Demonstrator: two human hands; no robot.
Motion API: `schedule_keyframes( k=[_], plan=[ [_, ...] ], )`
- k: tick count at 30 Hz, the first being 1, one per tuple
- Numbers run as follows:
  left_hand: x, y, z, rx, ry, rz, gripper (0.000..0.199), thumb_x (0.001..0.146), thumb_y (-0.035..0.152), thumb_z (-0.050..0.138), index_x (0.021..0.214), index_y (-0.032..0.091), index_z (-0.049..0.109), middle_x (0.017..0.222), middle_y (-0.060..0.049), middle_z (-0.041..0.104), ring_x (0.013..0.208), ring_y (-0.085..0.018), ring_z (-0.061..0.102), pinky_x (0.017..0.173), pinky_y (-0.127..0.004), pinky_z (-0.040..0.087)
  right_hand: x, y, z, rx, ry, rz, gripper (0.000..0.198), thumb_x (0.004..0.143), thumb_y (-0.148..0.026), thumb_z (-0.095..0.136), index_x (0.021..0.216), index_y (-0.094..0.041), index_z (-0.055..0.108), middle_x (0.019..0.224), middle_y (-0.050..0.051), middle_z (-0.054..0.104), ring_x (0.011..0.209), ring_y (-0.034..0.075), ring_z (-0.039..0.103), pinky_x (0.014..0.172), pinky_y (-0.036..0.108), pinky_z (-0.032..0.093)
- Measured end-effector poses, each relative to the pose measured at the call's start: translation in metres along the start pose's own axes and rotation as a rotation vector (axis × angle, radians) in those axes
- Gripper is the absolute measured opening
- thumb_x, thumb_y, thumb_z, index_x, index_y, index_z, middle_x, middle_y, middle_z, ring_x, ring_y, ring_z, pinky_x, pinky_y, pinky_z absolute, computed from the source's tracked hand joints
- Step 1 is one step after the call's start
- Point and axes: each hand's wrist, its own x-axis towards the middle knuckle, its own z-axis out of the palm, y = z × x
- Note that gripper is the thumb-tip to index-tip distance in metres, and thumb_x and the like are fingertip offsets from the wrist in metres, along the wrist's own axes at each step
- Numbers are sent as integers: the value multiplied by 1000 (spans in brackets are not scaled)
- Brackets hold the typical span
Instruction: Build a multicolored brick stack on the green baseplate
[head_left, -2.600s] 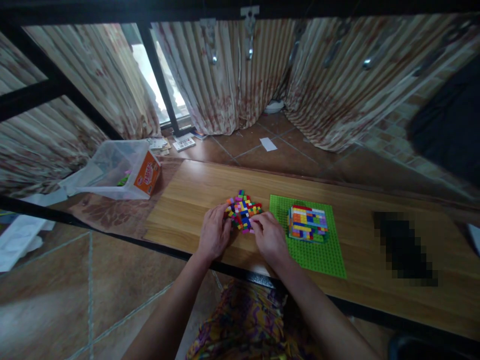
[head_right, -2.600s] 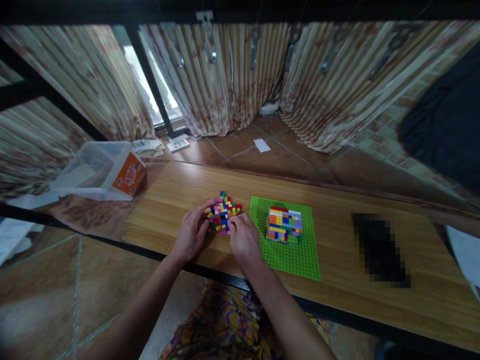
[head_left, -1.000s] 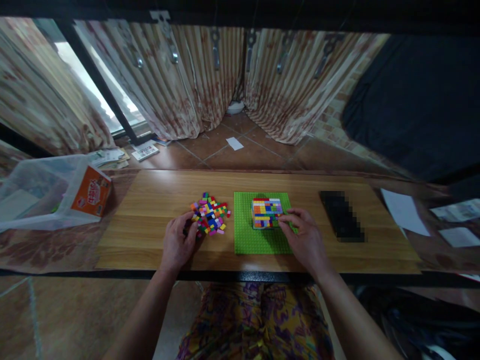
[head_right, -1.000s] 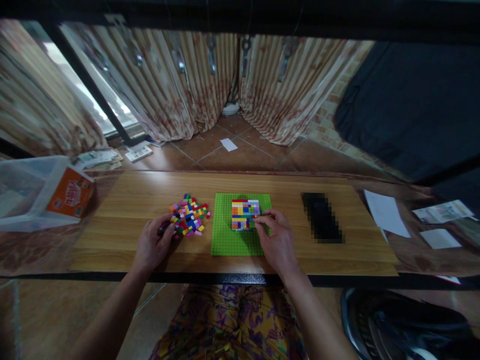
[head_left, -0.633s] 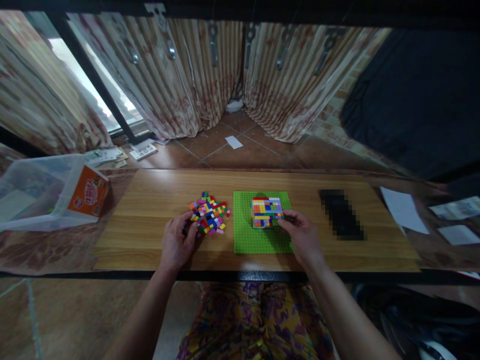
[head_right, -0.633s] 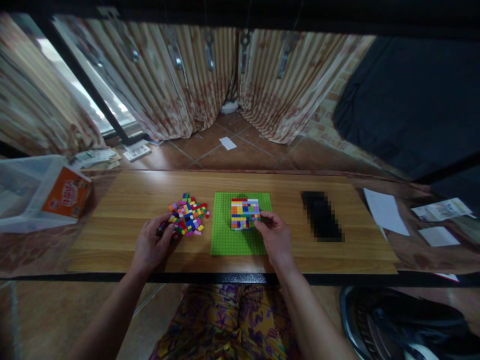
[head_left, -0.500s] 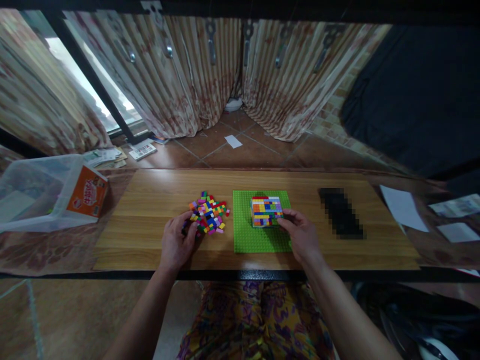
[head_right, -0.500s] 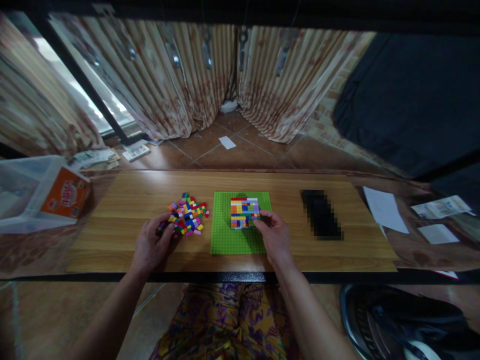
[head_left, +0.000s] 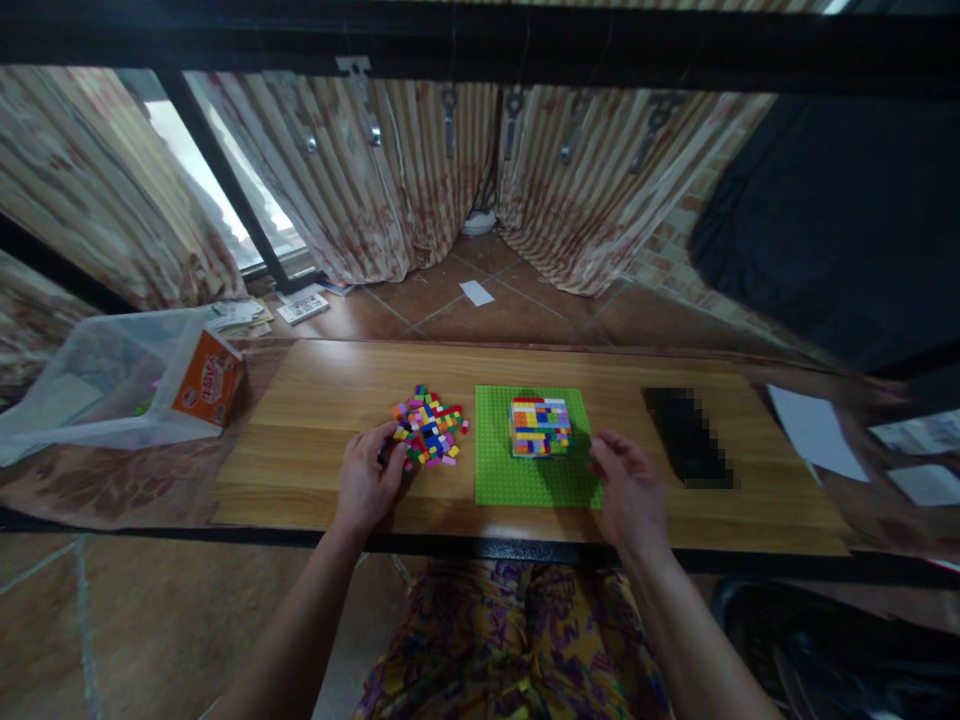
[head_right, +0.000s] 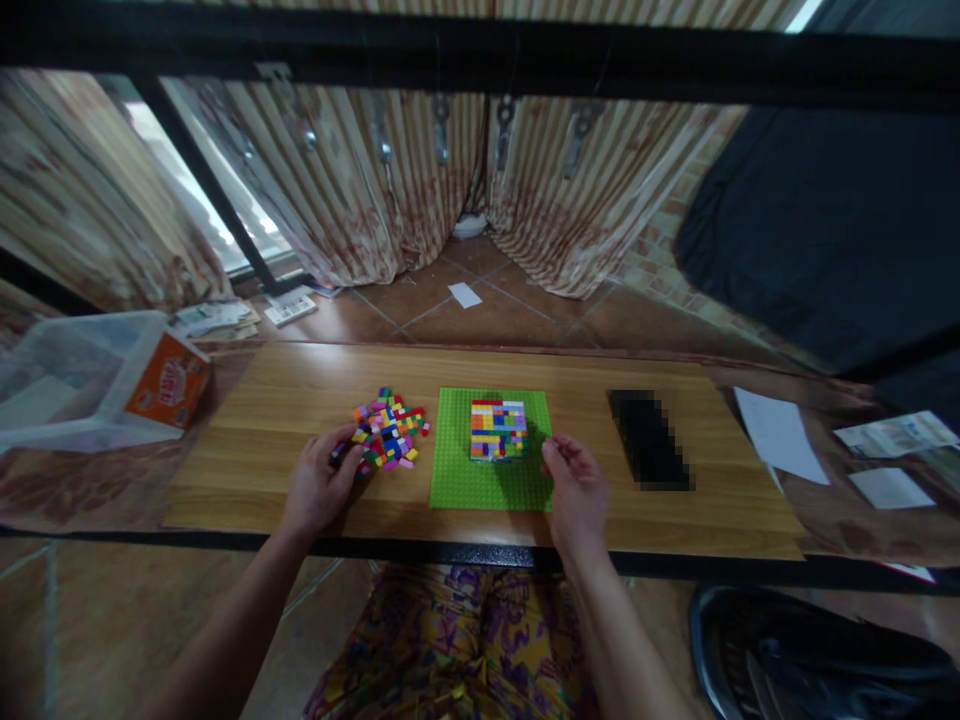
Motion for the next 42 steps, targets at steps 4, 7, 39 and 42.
schedule_keyframes(
  k=[4, 7, 39, 42],
  plan=[
    [-1, 1, -1, -14, 1, -13, 30, 86, 35, 53, 110, 18, 61, 104, -9, 68, 99, -26, 60, 86, -39, 48, -21, -11, 2, -133, -5, -120, 26, 72, -38, 72, 88, -19, 67, 83, 3, 68, 73, 16, 61, 65, 29, 47],
    [-1, 0, 0, -16, -6, -6, 30, 85, 32, 53, 111, 19, 61, 105, -9, 68, 99, -25, 60, 87, -39, 48, -44, -16, 13, -256, -162, -197, 20, 78, -37, 67, 88, -20, 68, 87, 4, 69, 80, 18, 64, 74, 33, 50],
    [-2, 3, -3, -85, -17, 3, 18, 80, 14, 51, 91, 21, 63, 97, -5, 70, 96, -22, 60, 91, -39, 45, -45, 14, 125, -861, -889, -680, 26, 88, -17, 50, 106, -22, 67, 103, 9, 60, 97, 23, 57, 86, 36, 47],
    [-3, 4, -3, -92, -11, -7, 18, 79, 12, 51, 91, 21, 62, 95, -5, 69, 96, -22, 60, 91, -39, 45, -48, 14, 131, -937, -966, -712, 27, 87, -17, 53, 110, -22, 66, 107, 9, 57, 101, 24, 56, 87, 36, 47]
  ],
)
